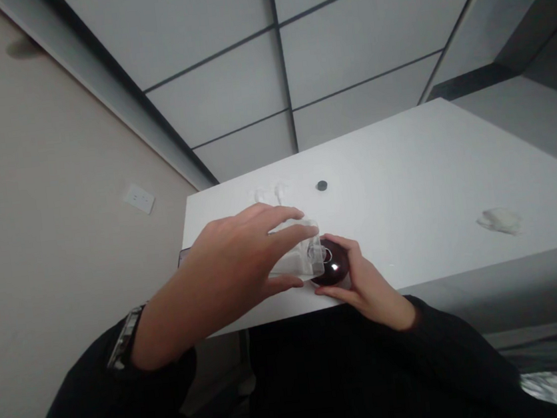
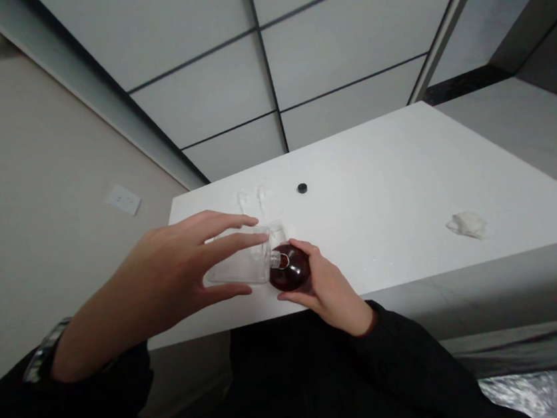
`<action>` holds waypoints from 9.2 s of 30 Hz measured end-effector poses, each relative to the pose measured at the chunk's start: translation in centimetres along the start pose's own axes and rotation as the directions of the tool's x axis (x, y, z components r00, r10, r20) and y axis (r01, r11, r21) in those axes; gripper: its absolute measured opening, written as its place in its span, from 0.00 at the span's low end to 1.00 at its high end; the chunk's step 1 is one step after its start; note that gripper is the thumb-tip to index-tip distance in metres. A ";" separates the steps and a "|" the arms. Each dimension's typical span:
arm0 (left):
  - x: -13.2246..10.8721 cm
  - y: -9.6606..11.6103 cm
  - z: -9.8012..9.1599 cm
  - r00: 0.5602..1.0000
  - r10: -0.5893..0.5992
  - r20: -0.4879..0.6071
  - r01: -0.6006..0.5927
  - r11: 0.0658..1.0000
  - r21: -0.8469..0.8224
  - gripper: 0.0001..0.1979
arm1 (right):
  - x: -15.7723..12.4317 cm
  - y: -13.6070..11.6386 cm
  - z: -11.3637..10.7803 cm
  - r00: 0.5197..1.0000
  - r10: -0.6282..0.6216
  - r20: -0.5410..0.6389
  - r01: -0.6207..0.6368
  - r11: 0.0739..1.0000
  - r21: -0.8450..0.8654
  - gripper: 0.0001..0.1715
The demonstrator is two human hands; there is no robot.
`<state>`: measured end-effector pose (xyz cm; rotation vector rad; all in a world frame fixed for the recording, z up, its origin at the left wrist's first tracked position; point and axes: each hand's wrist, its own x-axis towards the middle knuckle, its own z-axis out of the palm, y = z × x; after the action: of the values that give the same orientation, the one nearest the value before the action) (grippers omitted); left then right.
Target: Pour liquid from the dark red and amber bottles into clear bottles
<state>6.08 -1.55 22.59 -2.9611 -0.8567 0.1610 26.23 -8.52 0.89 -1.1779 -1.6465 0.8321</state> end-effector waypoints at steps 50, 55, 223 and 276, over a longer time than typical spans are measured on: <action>0.7 0.3 -0.5 0.991 0.107 -0.079 -0.111 0.993 -0.043 0.16 | 0.0 -0.4 0.0 0.999 0.053 -0.006 -0.053 0.997 0.050 0.49; 0.9 0.5 -0.7 0.992 0.101 -0.071 -0.104 0.994 -0.045 0.16 | 0.0 -0.3 0.0 0.998 0.065 -0.006 -0.065 0.997 0.042 0.48; -4.2 -1.5 8.9 0.876 -0.376 -0.302 0.134 0.791 -0.597 0.36 | 0.6 1.0 1.5 1.000 0.007 0.014 -0.007 1.000 -0.007 0.52; -2.6 -1.2 5.1 0.957 -0.212 -0.200 0.135 0.931 -0.340 0.32 | 0.7 0.2 1.3 1.000 -0.002 0.004 0.002 1.000 0.007 0.50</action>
<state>2.65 -1.81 17.86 -3.0794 -1.2073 -0.3668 24.99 -7.77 0.50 -1.1707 -1.6467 0.8384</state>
